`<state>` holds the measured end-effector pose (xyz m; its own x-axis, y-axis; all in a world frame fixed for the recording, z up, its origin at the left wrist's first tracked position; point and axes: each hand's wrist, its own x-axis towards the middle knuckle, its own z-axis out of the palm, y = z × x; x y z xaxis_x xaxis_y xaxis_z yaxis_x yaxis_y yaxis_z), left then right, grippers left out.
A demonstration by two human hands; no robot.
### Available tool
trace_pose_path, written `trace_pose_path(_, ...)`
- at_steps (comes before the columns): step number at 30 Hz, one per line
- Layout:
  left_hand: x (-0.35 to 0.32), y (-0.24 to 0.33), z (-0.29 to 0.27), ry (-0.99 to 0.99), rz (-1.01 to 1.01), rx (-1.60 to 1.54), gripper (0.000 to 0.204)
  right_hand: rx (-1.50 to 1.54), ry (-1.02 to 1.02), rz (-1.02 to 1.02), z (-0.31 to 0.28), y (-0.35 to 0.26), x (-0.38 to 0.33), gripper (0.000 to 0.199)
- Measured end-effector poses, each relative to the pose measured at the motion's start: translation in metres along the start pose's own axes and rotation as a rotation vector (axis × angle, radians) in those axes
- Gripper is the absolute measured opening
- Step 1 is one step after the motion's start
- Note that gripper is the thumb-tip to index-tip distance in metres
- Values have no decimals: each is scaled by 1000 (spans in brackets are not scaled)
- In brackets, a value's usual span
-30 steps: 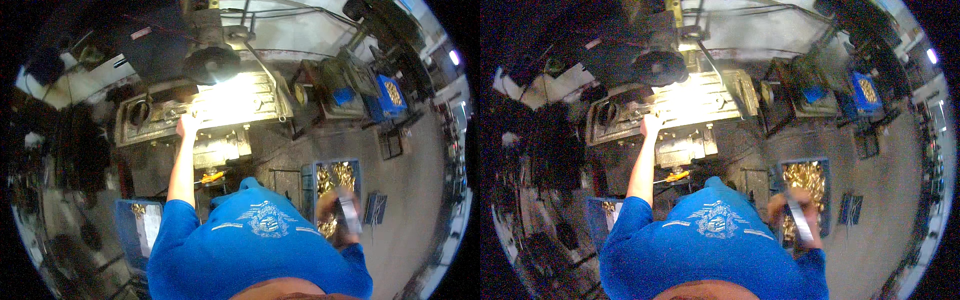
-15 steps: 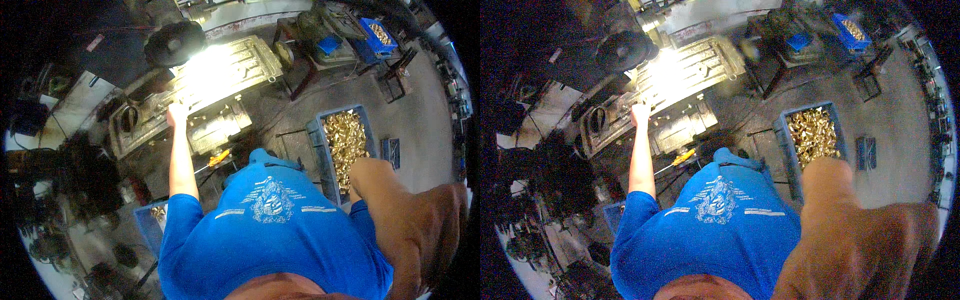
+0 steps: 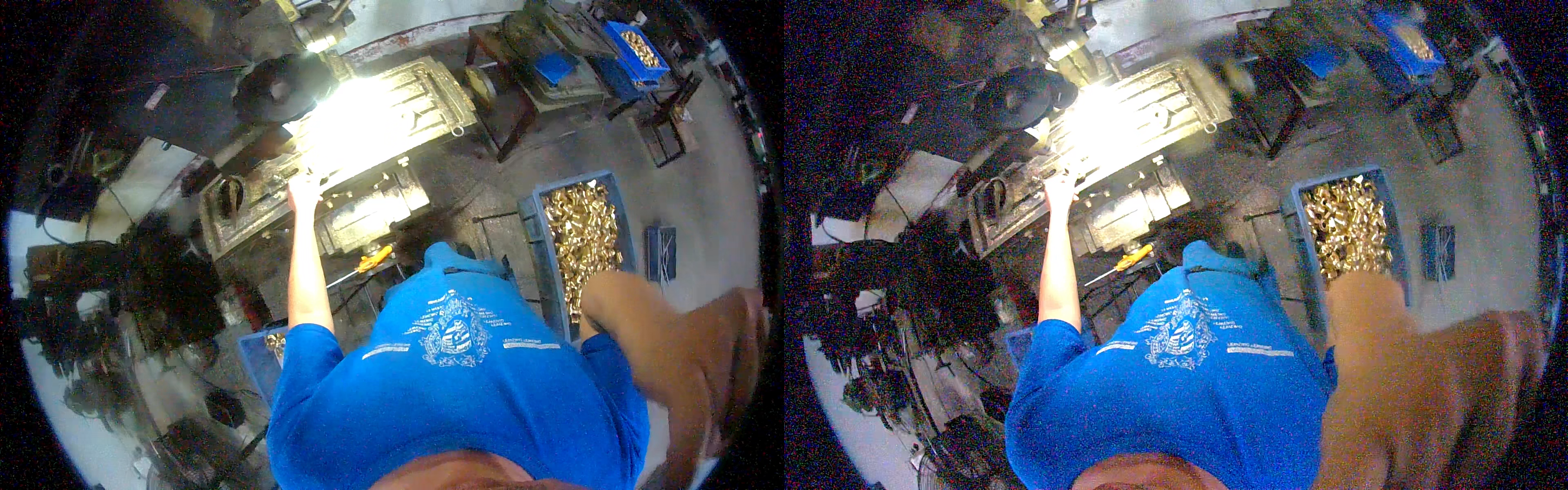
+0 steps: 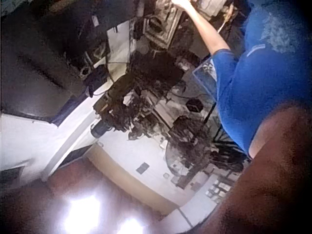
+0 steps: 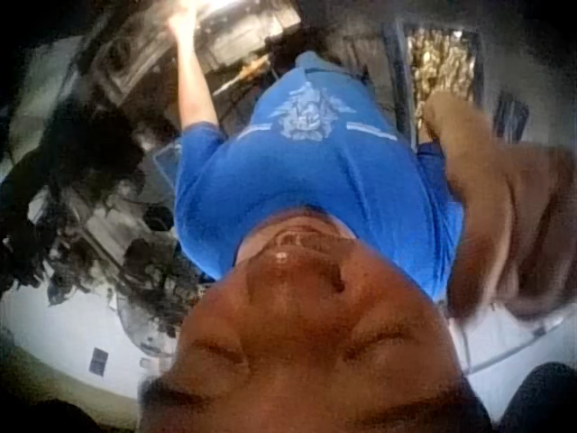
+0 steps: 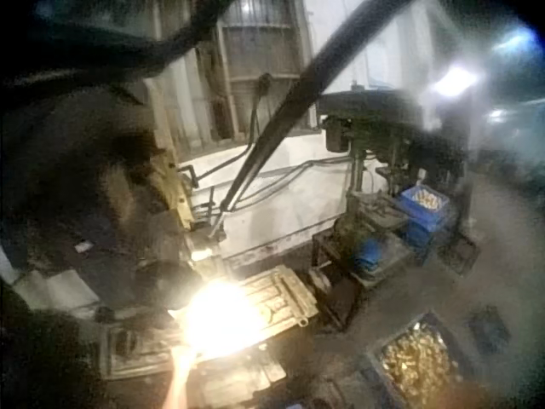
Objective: The person operates a grinding machine in a workshop, repeatedly placing small brass-colored metal pieces under a rotating wheel, then removing and inspecting them before returning them to a blue bin.
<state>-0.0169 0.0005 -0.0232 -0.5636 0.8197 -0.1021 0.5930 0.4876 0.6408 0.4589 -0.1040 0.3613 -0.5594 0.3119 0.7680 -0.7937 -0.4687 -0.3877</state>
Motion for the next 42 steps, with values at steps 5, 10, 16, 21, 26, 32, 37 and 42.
trace_pose_path(5, -10, -14, 0, 300, 144, -18, 28, -404, 126, -156, -78, 36, -52, 25)
trace_pose_path(10, -27, 18, 1, 371, 153, 27, 28, -589, 857, -159, -92, 60, -134, 45)
trace_pose_path(16, -29, 49, 5, 327, 58, 84, 32, -674, 996, -152, -95, 61, -155, 49)
trace_pose_path(21, -32, 67, 2, 288, 131, -36, 31, -722, 1035, -113, -97, 66, -157, 52)
trace_pose_path(26, -19, 42, 10, 316, 271, -146, 28, -736, 1035, -38, -105, 71, -166, 50)
trace_pose_path(32, -84, 46, 47, 163, 438, 80, 24, -882, 1176, 510, -163, 97, -179, 20)
trace_pose_path(37, -143, 77, 49, -78, 462, -174, 16, -1533, 702, 830, -223, 155, -176, 50)
trace_pose_path(42, -167, 80, 43, -66, 665, -281, 15, -1578, 281, 837, -260, 183, -155, 71)
